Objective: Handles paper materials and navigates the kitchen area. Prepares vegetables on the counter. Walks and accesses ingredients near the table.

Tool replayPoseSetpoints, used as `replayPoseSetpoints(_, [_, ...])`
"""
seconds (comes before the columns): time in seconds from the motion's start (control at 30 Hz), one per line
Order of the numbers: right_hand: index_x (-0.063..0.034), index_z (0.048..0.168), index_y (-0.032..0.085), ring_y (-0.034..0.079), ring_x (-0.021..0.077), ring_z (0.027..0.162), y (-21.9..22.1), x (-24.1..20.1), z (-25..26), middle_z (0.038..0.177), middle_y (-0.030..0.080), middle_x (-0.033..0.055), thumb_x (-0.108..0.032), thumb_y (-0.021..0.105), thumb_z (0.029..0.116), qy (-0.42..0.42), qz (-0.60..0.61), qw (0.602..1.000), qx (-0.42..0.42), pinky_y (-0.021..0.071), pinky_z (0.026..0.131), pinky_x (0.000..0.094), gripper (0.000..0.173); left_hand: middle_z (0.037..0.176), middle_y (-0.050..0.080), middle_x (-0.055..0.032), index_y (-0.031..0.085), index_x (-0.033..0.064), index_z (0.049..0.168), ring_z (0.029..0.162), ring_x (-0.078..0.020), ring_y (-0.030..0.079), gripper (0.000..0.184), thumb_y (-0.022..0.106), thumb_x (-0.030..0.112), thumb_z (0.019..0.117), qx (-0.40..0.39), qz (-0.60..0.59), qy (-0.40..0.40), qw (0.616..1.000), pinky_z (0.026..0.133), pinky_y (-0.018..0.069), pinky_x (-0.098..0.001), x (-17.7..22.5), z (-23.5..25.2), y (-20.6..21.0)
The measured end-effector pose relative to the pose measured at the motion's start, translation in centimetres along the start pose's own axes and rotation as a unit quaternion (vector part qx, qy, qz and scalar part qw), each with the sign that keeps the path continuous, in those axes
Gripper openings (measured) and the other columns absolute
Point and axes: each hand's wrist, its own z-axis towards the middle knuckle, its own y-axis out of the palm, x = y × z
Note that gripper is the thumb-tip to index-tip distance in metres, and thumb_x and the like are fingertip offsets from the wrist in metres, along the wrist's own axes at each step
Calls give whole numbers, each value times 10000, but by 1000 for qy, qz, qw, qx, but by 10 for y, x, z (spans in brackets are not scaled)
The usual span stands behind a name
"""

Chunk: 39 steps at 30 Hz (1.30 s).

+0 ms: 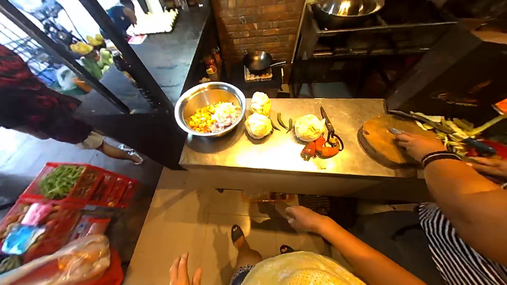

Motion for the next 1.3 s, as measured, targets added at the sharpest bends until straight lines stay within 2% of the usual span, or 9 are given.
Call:
replayPoseSetpoints(0.27, [-35, 1442, 560, 587, 350, 1309, -31, -63, -21, 1426, 590, 207, -178, 568, 1056, 88, 78, 986, 116, 438, 1133, 527, 411, 1613, 373, -181, 442, 93, 1541, 1192, -401, 648, 563, 607, 263, 1031, -61, 92, 109, 988, 947, 554, -565, 47, 145, -71])
replayPoseSetpoints(0.57, [-13, 1361, 621, 628, 327, 1249, -81, -37, -35, 1343, 646, 199, -170, 562, 1059, 108, 148, 961, 209, 469, 1103, 510, 345, 1486, 483, -271, 388, -16, 1529, 1274, -391, 576, 586, 589, 229, 1036, 1, -94, 172, 981, 1029, 499, -531, 118, 228, -61])
replayPoseSetpoints(0.7, [15, 1236, 676, 686, 323, 1103, -134, -14, -47, 1170, 707, 202, -157, 527, 1068, 65, 173, 919, 349, 520, 1008, 523, 283, 1343, 568, -258, 324, -15, 1528, 864, -284, 719, 559, 524, 240, 1073, 29, -242, 100, 965, 712, 613, -441, 161, 240, -60])
replayPoseSetpoints(0.8, [34, 1137, 695, 701, 321, 969, -167, 14, -54, 1027, 717, 206, -167, 510, 1064, 61, 176, 862, 471, 546, 900, 524, 283, 1210, 587, -238, 382, -54, 1460, 743, -219, 681, 512, 510, 248, 1066, 90, -254, 119, 956, 642, 597, -386, 187, 243, -63])
replayPoseSetpoints(0.97, [51, 1117, 685, 683, 352, 951, -210, 63, -55, 1022, 698, 237, -142, 538, 1053, 118, 218, 810, 531, 525, 886, 558, 252, 859, 611, -112, 598, -75, 1125, 634, -111, 572, 319, 519, 223, 1044, 117, -194, 228, 947, 597, 521, -305, 228, 237, -54])
replayPoseSetpoints(1.03, [52, 1185, 653, 683, 355, 1036, -218, 72, -46, 1143, 678, 248, -121, 596, 1029, 119, 245, 801, 533, 541, 931, 547, 240, 952, 650, -173, 628, -83, 1117, 759, -200, 629, 315, 535, 206, 1032, 35, -143, 268, 952, 696, 549, -386, 246, 235, -43])
replayPoseSetpoints(1.1, [36, 1319, 595, 647, 368, 1151, -226, 73, -36, 1313, 612, 257, -148, 658, 997, 102, 249, 806, 527, 535, 980, 545, 376, 1206, 628, -252, 614, -70, 1232, 993, -309, 670, 370, 614, 219, 1001, -24, -79, 316, 945, 833, 575, -453, 268, 239, -26])
replayPoseSetpoints(1.2, [-10, 1392, 567, 578, 397, 1253, -231, 59, -19, 1401, 552, 243, -199, 751, 930, 69, 216, 820, 526, 501, 1028, 583, 532, 1545, 390, -312, 527, -7, 1423, 1348, -483, 479, 614, 738, 280, 923, -40, 8, 391, 920, 1062, 457, -594, 304, 250, -5])
replayPoseSetpoints(1.3, [-14, 1325, 614, 577, 375, 1263, -222, 47, -15, 1402, 560, 213, -180, 740, 930, 71, 199, 814, 542, 499, 1038, 566, 446, 1577, 369, -282, 541, 59, 1455, 1404, -507, 407, 624, 727, 324, 921, -14, 89, 451, 888, 1077, 418, -638, 338, 258, -1])
